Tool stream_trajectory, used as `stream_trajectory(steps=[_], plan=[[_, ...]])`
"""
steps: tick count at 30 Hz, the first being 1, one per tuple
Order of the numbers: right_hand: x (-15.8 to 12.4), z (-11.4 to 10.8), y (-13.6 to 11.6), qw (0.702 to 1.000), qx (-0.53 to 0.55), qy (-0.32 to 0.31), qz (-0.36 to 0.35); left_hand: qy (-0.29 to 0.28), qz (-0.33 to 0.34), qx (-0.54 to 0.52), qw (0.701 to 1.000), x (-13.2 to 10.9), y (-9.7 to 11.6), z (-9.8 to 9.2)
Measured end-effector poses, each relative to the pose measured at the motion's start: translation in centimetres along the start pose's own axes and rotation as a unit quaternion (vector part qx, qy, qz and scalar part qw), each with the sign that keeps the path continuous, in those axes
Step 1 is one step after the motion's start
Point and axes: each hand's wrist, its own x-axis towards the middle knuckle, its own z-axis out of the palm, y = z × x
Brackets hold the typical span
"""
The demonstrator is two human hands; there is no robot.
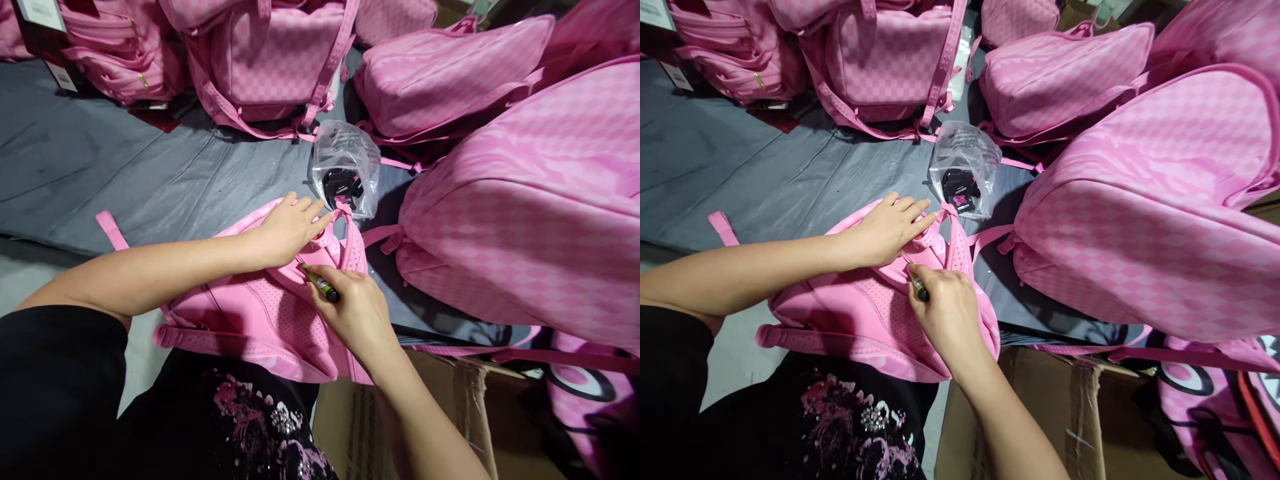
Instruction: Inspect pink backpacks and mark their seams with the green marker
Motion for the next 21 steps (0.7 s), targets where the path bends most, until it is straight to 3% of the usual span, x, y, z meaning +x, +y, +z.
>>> stream_trajectory(steps=[10, 21], plan=[[-0.2, 0.9, -0.8, 0.997, 0.008, 0.075, 0.029, 0.003, -0.002, 0.004, 1.0, -0.1, 0.0, -0.2], [-0.6, 1.2, -0.4, 0.993, 0.075, 0.082, 0.045, -0.014, -0.011, -0.006, 1.0, -0.1, 0.3, -0.6]])
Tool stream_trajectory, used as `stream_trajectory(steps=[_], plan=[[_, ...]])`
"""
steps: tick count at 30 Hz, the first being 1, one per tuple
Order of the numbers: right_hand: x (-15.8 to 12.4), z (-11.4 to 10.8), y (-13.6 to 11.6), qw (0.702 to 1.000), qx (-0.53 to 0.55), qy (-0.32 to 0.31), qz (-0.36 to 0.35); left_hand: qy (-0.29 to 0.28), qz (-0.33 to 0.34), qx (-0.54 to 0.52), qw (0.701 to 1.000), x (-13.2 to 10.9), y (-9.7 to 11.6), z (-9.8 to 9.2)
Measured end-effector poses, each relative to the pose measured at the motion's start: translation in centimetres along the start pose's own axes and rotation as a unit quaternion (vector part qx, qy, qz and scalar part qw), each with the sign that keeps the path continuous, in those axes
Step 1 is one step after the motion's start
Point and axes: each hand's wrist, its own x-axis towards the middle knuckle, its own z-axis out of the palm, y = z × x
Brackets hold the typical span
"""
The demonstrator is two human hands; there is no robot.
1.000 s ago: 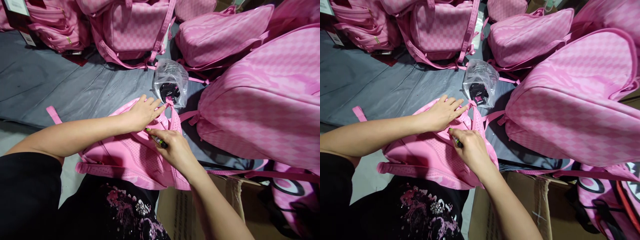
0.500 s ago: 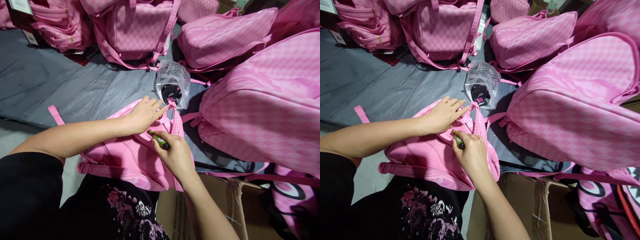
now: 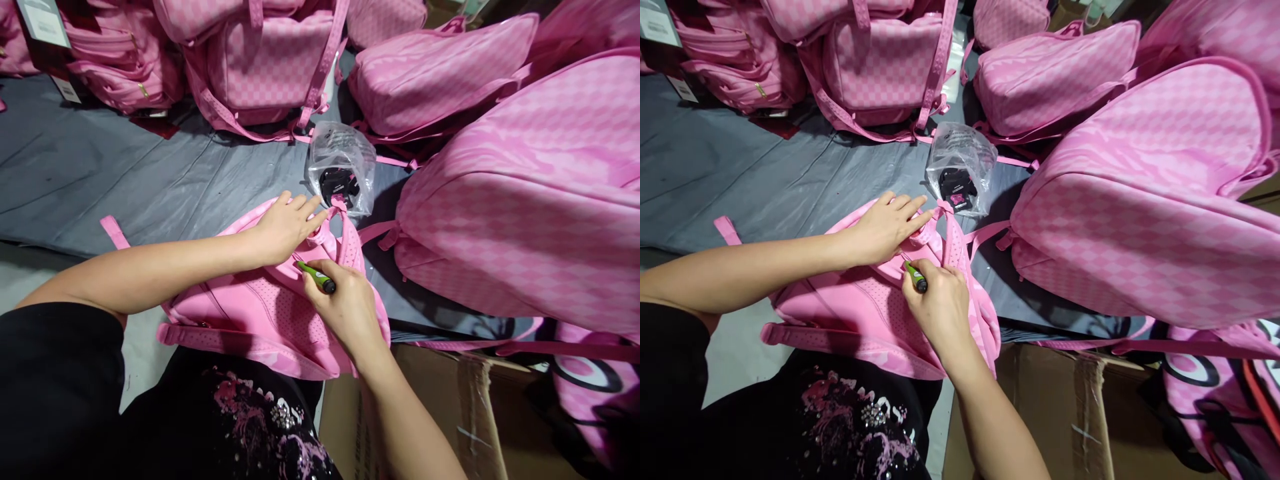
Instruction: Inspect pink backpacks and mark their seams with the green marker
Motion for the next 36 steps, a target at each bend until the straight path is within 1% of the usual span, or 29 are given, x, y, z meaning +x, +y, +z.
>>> stream_trajectory(steps=[2, 4, 6, 7, 8, 11, 12, 14, 16, 18, 22, 25, 29, 33, 36], plan=[[-0.2, -0.3, 0.1, 1.0, 0.014, 0.009, 0.011, -0.019, -0.002, 0.002, 1.0, -0.2, -0.1, -0.7], [-0.5, -0.3, 0.1, 0.996, 0.085, 0.008, 0.002, -0.045, -0.016, -0.001, 0.999, -0.9, -0.6, -1.6], [-0.8, 0.2, -0.3, 0.986, 0.164, 0.008, -0.008, -0.072, -0.048, -0.016, 0.996, -2.1, -1.3, -2.6], [-0.9, 0.6, -0.6, 0.982, 0.186, 0.015, -0.011, -0.082, -0.067, -0.027, 0.994, -2.9, -1.7, -3.1], [-1.1, 1.0, -1.0, 0.981, 0.191, 0.027, -0.014, -0.09, -0.084, -0.039, 0.992, -3.7, -2.0, -3.6], [-1.8, 2.1, -2.2, 0.984, 0.16, 0.076, -0.036, -0.105, -0.121, -0.064, 0.985, -6.0, -2.8, -4.5], [-2.2, 2.3, -2.5, 0.983, 0.155, 0.084, -0.049, -0.109, -0.128, -0.069, 0.983, -6.6, -2.9, -4.6], [-3.0, 2.3, -3.0, 0.98, 0.165, 0.081, -0.079, -0.108, -0.136, -0.073, 0.982, -7.1, -2.8, -4.5], [-3.5, 2.0, -3.1, 0.977, 0.179, 0.064, -0.101, -0.1, -0.139, -0.072, 0.983, -6.9, -2.6, -4.1], [-3.6, 1.9, -2.7, 0.976, 0.181, 0.053, -0.108, -0.087, -0.141, -0.065, 0.984, -6.3, -2.3, -3.5], [-2.8, 2.4, -1.8, 0.978, 0.18, 0.041, -0.094, -0.081, -0.146, -0.053, 0.985, -5.5, -2.0, -2.9], [-2.3, 2.8, -1.6, 0.979, 0.179, 0.049, -0.077, -0.097, -0.142, -0.04, 0.984, -5.6, -1.7, -3.0], [-2.1, 3.1, -1.7, 0.979, 0.181, 0.063, -0.074, -0.08, -0.138, -0.011, 0.987, -5.6, -1.1, -3.0], [-1.8, 3.4, -1.6, 0.98, 0.172, 0.061, -0.074, -0.075, -0.123, 0.037, 0.989, -4.7, -0.6, -2.4], [-1.7, 3.7, -1.2, 0.98, 0.173, 0.064, -0.071, -0.065, -0.098, 0.04, 0.992, -4.2, -0.9, -1.7]])
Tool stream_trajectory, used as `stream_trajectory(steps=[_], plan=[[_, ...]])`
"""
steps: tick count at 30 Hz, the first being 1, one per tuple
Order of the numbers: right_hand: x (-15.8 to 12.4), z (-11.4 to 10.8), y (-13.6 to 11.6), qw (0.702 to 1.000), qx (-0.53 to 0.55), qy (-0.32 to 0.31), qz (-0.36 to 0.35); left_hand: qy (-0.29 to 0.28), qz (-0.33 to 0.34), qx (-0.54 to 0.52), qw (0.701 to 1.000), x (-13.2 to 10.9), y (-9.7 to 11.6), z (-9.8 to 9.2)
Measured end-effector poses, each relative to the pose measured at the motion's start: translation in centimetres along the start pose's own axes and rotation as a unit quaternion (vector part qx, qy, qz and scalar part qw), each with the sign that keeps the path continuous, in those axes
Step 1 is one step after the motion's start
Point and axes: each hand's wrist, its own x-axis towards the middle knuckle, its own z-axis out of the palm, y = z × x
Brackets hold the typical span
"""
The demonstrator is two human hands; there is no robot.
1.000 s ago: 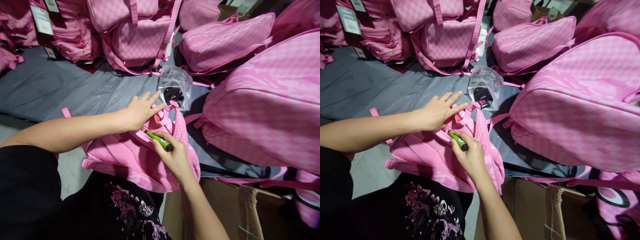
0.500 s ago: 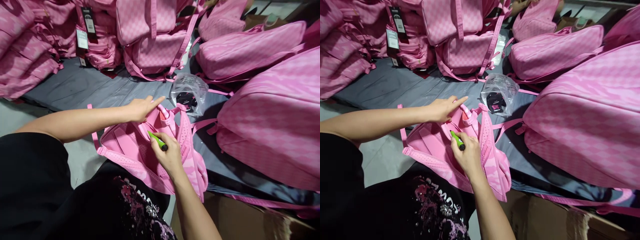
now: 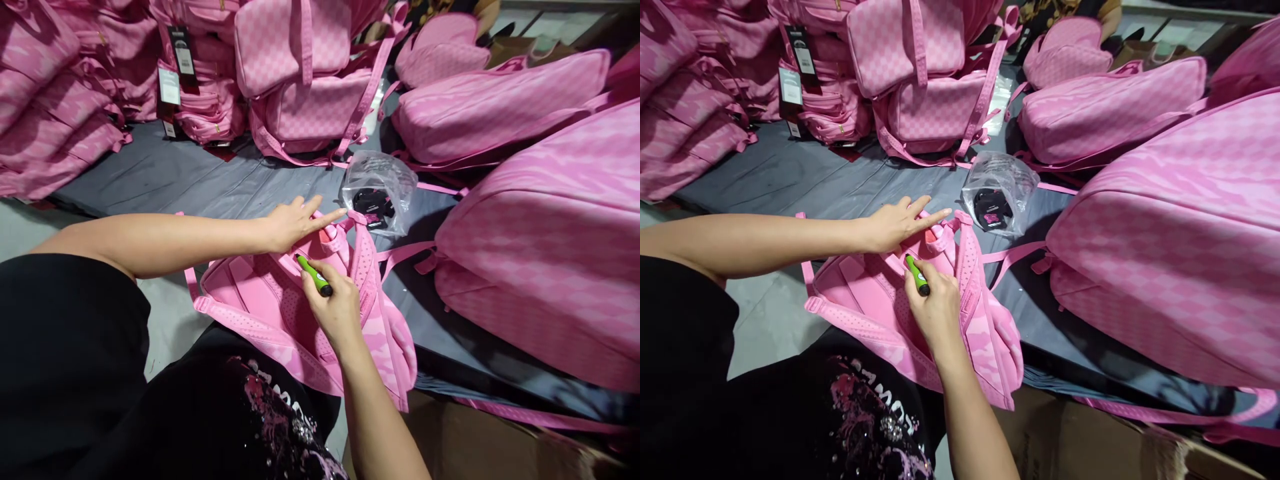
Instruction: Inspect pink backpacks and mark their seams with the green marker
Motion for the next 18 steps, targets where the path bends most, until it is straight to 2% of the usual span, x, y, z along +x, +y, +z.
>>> stream_trajectory(steps=[4, 7, 9, 14, 18], plan=[[0.1, 0.0, 0.4, 1.0, -0.001, 0.011, -0.001, 0.017, 0.014, -0.051, 0.998, -0.4, -0.8, 0.9], [0.2, -0.1, 0.5, 1.0, 0.003, 0.009, 0.001, 0.018, -0.048, -0.107, 0.993, -1.1, -1.2, 1.0], [0.2, -0.2, 0.5, 1.0, 0.006, 0.006, -0.001, -0.006, -0.076, -0.142, 0.987, -1.3, -1.4, 0.6], [0.2, -0.3, 0.7, 1.0, 0.006, 0.012, 0.003, -0.083, -0.043, -0.18, 0.979, -0.5, -2.2, -0.3], [0.4, -0.1, 0.6, 1.0, -0.005, 0.008, 0.005, -0.081, -0.008, -0.203, 0.976, 0.0, -3.1, 0.1]])
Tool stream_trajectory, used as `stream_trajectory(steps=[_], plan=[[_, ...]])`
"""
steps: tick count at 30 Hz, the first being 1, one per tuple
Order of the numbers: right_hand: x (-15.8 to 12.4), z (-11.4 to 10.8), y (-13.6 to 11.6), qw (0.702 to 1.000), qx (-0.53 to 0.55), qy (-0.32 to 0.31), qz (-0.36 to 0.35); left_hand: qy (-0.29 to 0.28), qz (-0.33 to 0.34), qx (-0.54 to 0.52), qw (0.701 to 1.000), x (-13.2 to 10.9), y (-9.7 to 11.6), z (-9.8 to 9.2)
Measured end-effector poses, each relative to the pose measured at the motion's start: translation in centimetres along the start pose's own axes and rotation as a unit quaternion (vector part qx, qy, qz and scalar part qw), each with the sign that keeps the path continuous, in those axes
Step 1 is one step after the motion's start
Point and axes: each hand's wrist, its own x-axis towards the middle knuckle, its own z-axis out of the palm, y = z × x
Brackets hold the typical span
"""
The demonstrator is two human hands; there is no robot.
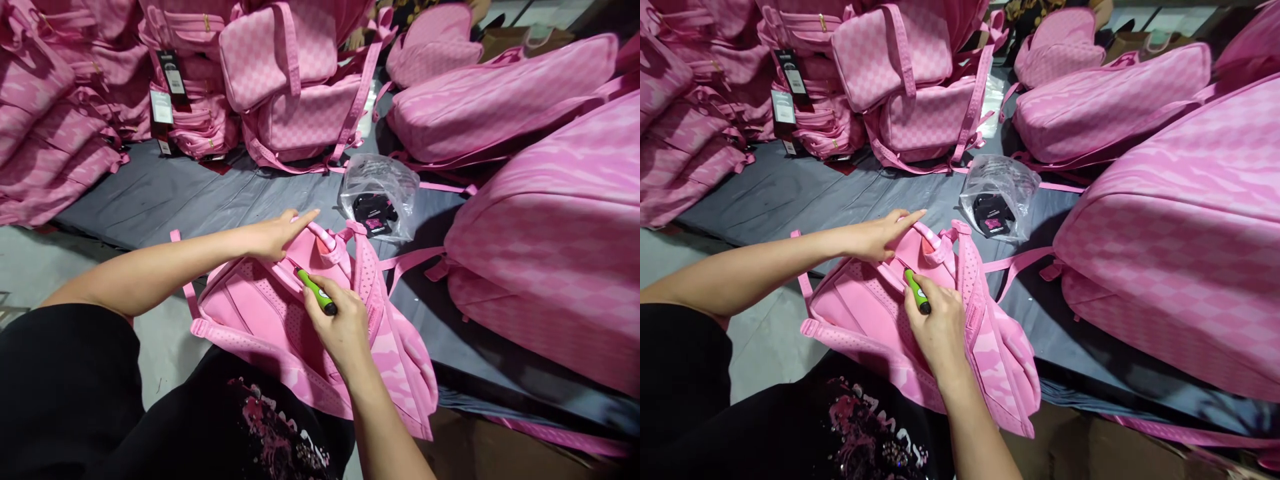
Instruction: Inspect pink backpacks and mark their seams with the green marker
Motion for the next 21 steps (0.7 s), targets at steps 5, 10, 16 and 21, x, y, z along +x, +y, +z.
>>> stream_trajectory(steps=[5, 10, 16, 21], plan=[[1.0, 0.9, -0.3, 1.0, 0.018, -0.003, -0.009, 0.002, 0.002, 0.01, 1.0, 0.5, -0.5, 0.5], [1.5, 1.3, -0.5, 1.0, 0.004, 0.008, -0.002, 0.004, 0.001, -0.006, 1.0, 1.3, -0.7, 0.9], [1.5, 1.6, 0.0, 1.0, 0.005, 0.015, 0.018, -0.015, -0.008, -0.041, 0.999, 2.2, -1.0, 1.0], [1.9, 1.7, -0.2, 0.999, 0.025, 0.007, 0.046, -0.018, -0.013, -0.043, 0.999, 2.3, -0.9, 0.9]])
